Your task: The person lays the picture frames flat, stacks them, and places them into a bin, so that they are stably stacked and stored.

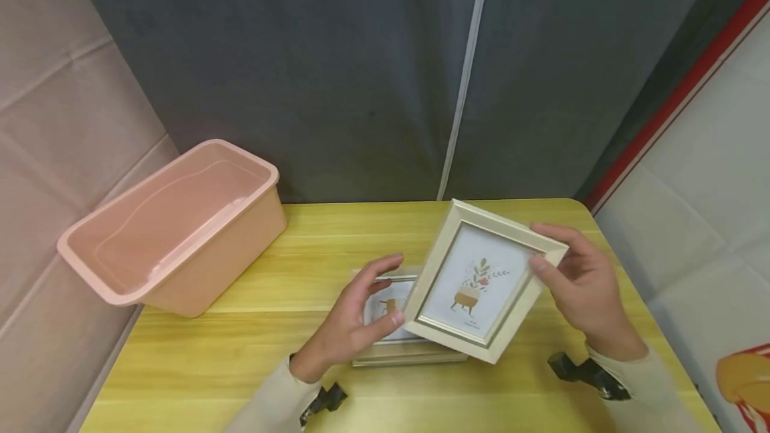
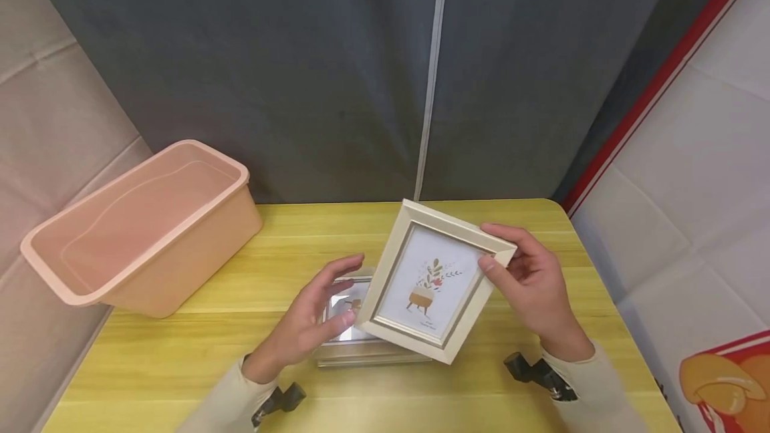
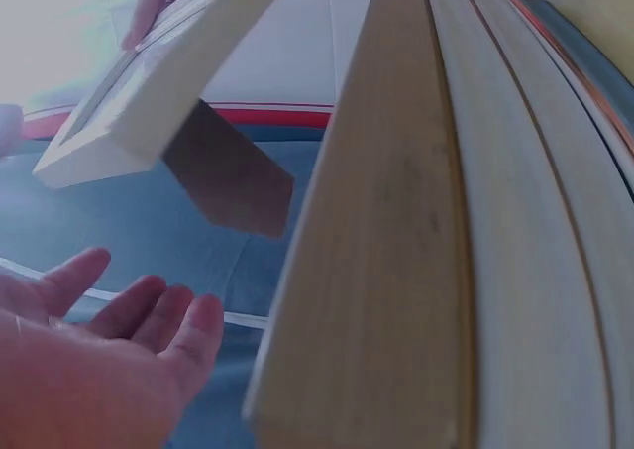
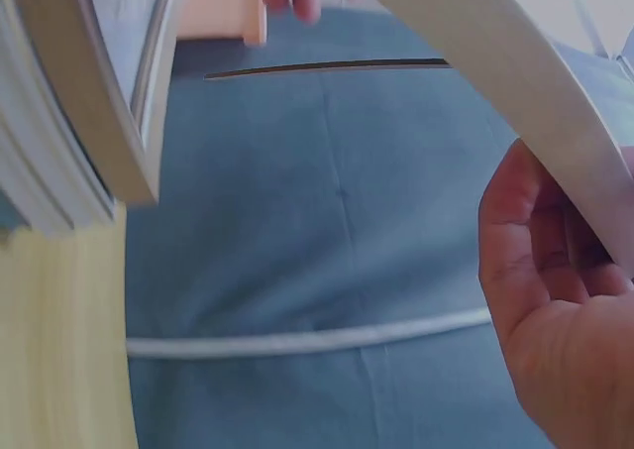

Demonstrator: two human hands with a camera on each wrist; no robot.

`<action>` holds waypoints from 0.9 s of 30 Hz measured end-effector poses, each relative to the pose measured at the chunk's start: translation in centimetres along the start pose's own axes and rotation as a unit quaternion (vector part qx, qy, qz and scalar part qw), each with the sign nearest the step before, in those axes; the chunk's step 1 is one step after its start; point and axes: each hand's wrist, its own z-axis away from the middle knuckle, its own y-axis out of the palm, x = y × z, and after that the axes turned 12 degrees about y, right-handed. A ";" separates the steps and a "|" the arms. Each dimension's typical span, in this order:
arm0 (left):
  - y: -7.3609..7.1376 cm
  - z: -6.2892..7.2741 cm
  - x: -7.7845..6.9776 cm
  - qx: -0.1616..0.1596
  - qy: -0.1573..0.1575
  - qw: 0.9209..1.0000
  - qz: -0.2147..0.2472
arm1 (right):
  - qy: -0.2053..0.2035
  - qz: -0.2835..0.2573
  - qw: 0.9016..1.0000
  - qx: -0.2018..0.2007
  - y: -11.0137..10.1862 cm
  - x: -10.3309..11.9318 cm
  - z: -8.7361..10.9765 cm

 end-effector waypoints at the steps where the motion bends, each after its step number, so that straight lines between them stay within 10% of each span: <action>1: 0.0 -0.1 0.0 0.011 0.004 1.000 0.005 | 0.004 0.002 1.000 0.006 0.3 -0.1 0.1; 12: 0.5 0.0 0.8 0.070 0.022 0.992 0.107 | 0.001 -0.027 0.997 0.076 2.7 -0.9 0.4; 27: 0.7 0.8 0.4 0.011 -0.006 0.999 0.053 | 0.082 0.035 0.996 -0.020 2.6 -1.4 0.4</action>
